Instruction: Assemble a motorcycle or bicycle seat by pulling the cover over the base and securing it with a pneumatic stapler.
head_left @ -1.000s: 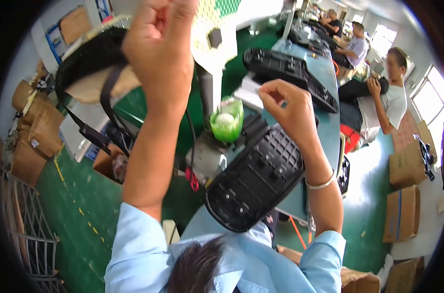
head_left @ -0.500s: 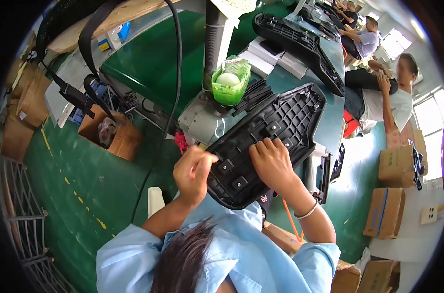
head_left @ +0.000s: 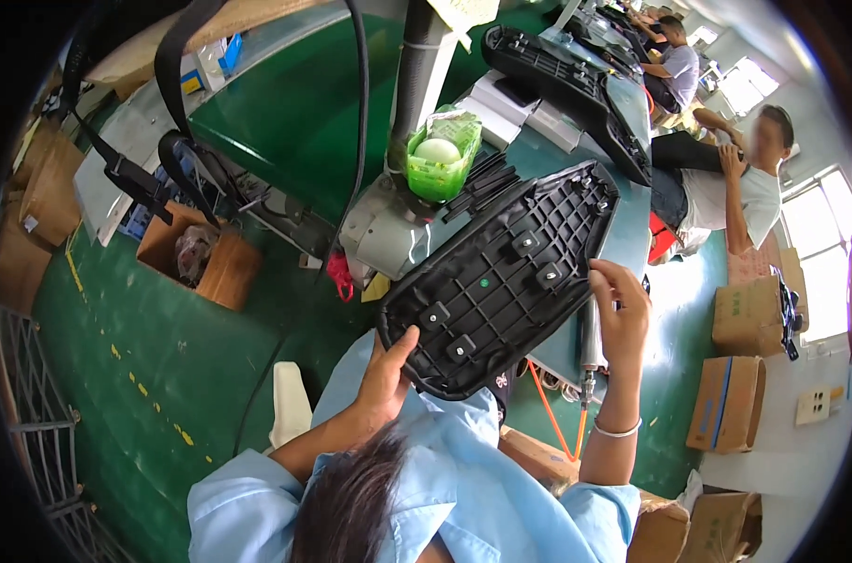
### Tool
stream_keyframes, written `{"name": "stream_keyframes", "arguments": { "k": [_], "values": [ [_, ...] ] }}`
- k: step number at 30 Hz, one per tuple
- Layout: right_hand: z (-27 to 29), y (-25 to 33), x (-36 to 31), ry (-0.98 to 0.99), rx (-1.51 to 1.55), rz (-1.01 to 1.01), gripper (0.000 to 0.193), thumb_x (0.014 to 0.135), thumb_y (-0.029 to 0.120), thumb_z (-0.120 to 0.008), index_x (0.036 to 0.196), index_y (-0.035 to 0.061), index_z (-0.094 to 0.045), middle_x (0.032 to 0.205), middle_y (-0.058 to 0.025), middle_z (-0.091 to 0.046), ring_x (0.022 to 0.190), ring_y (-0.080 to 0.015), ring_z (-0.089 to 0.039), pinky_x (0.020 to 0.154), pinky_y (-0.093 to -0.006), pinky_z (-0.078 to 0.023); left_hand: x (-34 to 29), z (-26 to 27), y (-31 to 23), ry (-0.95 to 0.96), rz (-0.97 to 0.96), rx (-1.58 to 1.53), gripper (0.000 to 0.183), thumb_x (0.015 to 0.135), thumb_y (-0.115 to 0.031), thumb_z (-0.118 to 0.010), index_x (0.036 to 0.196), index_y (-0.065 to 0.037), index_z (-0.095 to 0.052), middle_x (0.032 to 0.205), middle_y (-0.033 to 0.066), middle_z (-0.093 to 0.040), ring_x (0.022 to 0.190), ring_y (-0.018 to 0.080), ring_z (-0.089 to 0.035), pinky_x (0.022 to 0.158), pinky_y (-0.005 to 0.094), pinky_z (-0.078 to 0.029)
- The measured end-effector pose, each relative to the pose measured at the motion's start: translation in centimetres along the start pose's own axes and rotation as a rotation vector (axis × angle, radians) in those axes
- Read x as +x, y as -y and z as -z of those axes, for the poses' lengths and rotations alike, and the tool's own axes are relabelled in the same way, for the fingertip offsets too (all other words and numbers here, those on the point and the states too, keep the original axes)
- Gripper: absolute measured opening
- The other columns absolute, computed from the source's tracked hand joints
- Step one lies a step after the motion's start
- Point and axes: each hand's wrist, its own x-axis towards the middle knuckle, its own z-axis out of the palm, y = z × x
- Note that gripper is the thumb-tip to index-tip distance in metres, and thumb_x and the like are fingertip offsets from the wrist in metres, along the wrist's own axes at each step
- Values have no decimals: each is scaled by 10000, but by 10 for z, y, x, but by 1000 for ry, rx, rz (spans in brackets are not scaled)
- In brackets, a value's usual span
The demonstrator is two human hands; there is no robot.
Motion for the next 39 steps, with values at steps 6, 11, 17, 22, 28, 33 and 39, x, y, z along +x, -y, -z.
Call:
{"name": "stream_keyframes", "arguments": {
  "k": [6, 11, 17, 22, 28, 33, 39],
  "values": [
    [21, -74, -13, -489, 313, -329, 411, 920, 267, -580, 1257, 43, -513, 1170, -107, -544, 1030, -158, -520, 835, -274, -431, 5, 73, -13, 108, 56, -150, 488, 923, -306, -532, 1316, -27, -450, 1293, 117, -536, 1181, 255, -521, 1028, 407, -398],
    [-5, -68, -11, -343, 1256, -264, 540, 960, 345, -497, 1372, 23, -364, 1344, -150, -478, 1209, -243, -485, 1019, -373, -383, -27, 165, -32, 48, -19, -129, 518, 934, -385, -476, 1303, -22, -470, 1257, 153, -563, 1149, 303, -548, 1007, 440, -422],
    [-96, -8, -4, 146, 1335, -606, 512, 951, 420, -486, 1311, 57, -488, 1303, -85, -518, 1102, -206, -546, 964, -343, -407, -79, 265, -31, -154, -141, -307, 528, 923, -414, -462, 1339, -89, -462, 1317, 139, -518, 1195, 330, -506, 1026, 501, -393],
    [-144, 74, 1, 577, 1113, -135, 553, 979, 414, -432, 1342, -3, -429, 1322, -125, -501, 1184, -233, -497, 959, -350, -413, -154, 314, -26, -294, -266, -294, 584, 911, -460, -470, 1382, -119, -421, 1366, 139, -472, 1236, 342, -465, 1051, 526, -360],
    [-134, 42, 35, 395, 1149, -144, 432, 977, 327, -474, 1179, -49, -539, 1036, -146, -644, 937, -195, -627, 819, -307, -503, -110, 307, -70, -430, -573, -302, 610, 901, -477, -534, 1371, -103, -429, 1379, 124, -459, 1241, 337, -457, 1049, 518, -365],
    [-104, -12, 79, 97, 1077, -270, 335, 968, 288, -495, 1077, -14, -592, 951, -98, -660, 834, -140, -622, 714, -258, -506, -28, 238, -146, -416, -639, -201, 600, 921, -456, -515, 1375, -79, -409, 1393, 109, -438, 1243, 319, -448, 1043, 480, -381],
    [-103, -77, 161, -116, 915, -338, 314, 959, 285, -502, 1060, -3, -577, 933, -100, -651, 809, -145, -617, 686, -264, -516, 83, 168, -202, -272, -709, -81, 618, 928, -479, -494, 1390, -84, -384, 1407, 92, -417, 1254, 284, -437, 1053, 455, -371]
  ]
}}
